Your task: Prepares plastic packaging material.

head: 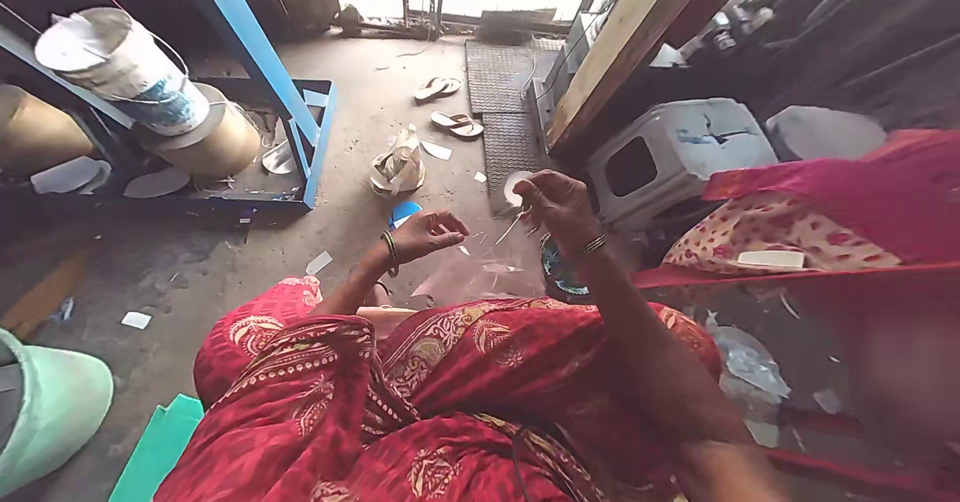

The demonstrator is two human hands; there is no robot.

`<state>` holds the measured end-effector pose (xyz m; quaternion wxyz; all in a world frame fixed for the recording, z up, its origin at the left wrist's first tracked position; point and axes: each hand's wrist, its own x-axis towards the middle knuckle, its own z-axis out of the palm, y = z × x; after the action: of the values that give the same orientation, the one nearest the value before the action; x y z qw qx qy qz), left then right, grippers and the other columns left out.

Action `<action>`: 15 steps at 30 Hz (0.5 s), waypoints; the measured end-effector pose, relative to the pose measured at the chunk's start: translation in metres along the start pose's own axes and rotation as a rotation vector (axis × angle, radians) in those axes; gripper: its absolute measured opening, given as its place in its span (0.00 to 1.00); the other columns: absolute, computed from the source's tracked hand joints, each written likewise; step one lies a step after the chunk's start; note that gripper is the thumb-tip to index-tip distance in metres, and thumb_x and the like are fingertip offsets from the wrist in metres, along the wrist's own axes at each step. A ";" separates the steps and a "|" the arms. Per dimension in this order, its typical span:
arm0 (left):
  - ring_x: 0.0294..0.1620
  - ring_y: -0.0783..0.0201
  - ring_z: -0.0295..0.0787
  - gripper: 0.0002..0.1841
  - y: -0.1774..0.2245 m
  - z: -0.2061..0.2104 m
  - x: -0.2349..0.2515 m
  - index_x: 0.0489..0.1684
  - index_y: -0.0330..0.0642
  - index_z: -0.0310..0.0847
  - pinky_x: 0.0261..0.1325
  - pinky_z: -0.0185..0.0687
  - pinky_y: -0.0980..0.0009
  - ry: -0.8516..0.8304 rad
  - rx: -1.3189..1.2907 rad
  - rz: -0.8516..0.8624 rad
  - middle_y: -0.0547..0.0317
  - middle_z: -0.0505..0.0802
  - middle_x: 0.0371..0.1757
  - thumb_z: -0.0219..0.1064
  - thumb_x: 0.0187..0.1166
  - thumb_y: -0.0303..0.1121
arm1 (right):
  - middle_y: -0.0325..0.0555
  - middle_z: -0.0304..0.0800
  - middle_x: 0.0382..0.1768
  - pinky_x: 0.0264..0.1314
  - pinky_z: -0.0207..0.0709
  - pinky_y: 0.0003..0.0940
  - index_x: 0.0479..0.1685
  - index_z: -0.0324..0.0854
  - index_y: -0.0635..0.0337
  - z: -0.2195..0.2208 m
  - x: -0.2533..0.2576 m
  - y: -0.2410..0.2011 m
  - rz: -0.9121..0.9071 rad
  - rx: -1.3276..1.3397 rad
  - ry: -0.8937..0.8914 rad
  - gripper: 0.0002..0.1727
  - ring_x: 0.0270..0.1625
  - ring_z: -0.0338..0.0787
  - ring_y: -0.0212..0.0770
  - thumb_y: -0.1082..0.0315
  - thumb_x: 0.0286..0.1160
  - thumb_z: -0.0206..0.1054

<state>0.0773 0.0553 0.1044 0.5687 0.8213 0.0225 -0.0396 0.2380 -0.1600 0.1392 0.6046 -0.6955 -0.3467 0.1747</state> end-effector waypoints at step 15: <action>0.38 0.69 0.92 0.13 0.003 0.015 -0.011 0.55 0.34 0.84 0.49 0.89 0.70 0.269 -0.226 0.149 0.55 0.94 0.40 0.57 0.91 0.33 | 0.34 0.91 0.39 0.36 0.88 0.24 0.52 0.84 0.55 -0.001 -0.012 0.002 0.012 0.057 0.033 0.06 0.31 0.89 0.26 0.66 0.84 0.65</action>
<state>0.0658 0.0398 0.1029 0.6507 0.7493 0.0418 0.1154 0.2307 -0.1692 0.1352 0.6289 -0.6828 -0.3273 0.1765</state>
